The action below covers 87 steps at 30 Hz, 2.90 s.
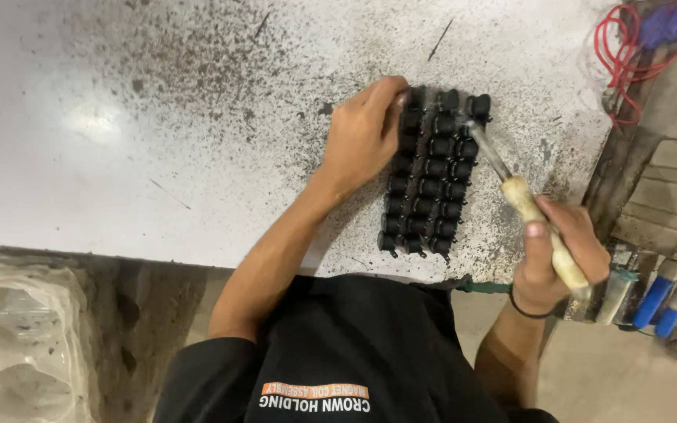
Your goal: The person arranges black plastic coil bobbins into rows on a workbench, then uses a soldering iron to solder wire leads onto each bobbin one at a time, working along the rows while smoke rises from the solder joints. The soldered bobbins accumulate in ordered rows on the bench.
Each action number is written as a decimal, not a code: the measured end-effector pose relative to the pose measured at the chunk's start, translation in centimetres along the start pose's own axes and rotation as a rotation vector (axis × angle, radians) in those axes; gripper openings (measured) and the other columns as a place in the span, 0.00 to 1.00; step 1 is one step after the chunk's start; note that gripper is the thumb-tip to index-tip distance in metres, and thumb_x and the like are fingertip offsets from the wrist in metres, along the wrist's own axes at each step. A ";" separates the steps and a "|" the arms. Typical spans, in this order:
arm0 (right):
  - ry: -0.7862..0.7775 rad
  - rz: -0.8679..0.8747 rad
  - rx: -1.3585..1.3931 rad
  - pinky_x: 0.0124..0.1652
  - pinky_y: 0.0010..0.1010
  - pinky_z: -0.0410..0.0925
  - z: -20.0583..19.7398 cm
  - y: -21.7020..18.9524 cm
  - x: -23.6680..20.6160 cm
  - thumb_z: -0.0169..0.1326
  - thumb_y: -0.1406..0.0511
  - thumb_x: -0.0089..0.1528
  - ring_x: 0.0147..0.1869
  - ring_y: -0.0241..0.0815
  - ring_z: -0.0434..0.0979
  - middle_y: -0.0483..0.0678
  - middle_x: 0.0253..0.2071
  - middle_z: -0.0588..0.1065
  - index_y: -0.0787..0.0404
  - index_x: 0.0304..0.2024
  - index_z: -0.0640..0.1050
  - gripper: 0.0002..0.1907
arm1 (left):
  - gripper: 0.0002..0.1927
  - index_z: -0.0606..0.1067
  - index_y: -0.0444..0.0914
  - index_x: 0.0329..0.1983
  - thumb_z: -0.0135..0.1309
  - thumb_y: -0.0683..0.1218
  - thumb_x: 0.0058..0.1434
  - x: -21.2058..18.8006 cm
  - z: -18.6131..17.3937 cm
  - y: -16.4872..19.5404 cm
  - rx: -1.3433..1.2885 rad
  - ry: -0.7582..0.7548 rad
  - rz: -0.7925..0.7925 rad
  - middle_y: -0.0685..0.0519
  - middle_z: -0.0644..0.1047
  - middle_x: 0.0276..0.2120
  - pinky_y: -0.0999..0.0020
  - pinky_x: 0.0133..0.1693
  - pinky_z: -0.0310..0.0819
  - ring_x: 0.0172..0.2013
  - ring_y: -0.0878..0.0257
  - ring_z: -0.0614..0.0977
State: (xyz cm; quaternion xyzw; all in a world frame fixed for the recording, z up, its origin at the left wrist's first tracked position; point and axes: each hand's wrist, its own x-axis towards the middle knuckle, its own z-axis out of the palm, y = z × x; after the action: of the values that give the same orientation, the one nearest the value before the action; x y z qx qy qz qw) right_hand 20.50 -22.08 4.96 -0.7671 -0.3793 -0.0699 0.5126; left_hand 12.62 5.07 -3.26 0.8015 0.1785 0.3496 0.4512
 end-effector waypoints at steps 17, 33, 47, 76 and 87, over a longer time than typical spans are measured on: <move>1.144 0.682 0.563 0.45 0.34 0.70 -17.1 3.8 -19.3 0.58 0.56 0.69 0.46 0.44 0.78 0.53 0.44 0.79 0.66 0.52 0.78 0.19 | 0.07 0.79 0.29 0.45 0.52 0.36 0.69 -7.9 2.2 16.5 -0.679 -0.913 -0.171 0.48 0.84 0.31 0.74 0.27 0.76 0.24 0.67 0.82; 0.571 0.641 -0.302 0.44 0.33 0.71 -18.5 7.3 -12.8 0.62 0.67 0.69 0.46 0.48 0.80 0.55 0.45 0.79 0.66 0.51 0.81 0.10 | 0.05 0.79 0.30 0.39 0.53 0.37 0.68 -8.6 3.5 17.4 -0.496 -0.968 -0.190 0.49 0.82 0.26 0.72 0.30 0.77 0.26 0.63 0.85; 0.313 0.486 -0.929 0.49 0.38 0.71 -21.5 9.8 -11.9 0.68 0.69 0.69 0.50 0.51 0.78 0.52 0.47 0.79 0.61 0.49 0.83 0.08 | 0.05 0.79 0.30 0.42 0.54 0.36 0.67 -8.7 4.6 17.5 -0.485 -1.082 -0.166 0.47 0.83 0.28 0.71 0.31 0.78 0.28 0.61 0.86; 0.183 0.323 -0.489 0.48 0.36 0.71 -3.7 -2.8 -13.8 0.67 0.71 0.62 0.50 0.54 0.75 0.58 0.52 0.72 0.67 0.54 0.79 0.19 | 0.06 0.79 0.35 0.49 0.56 0.41 0.72 -9.2 6.5 15.5 -0.688 -0.778 -0.342 0.47 0.79 0.46 0.65 0.51 0.77 0.47 0.59 0.82; 0.106 0.335 0.908 0.56 0.41 0.78 1.6 0.8 -6.5 0.58 0.47 0.67 0.59 0.50 0.81 0.57 0.56 0.78 0.65 0.69 0.66 0.39 | 0.09 0.78 0.31 0.47 0.49 0.38 0.71 -5.0 0.9 15.7 -0.801 -0.766 -0.695 0.49 0.83 0.36 0.70 0.37 0.82 0.35 0.66 0.85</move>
State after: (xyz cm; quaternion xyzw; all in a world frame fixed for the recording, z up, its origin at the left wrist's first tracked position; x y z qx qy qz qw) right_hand 16.05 -24.22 0.43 -0.5119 -0.2161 0.1470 0.8184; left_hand 9.39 -6.78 7.69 0.5348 0.1099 -0.0874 0.8332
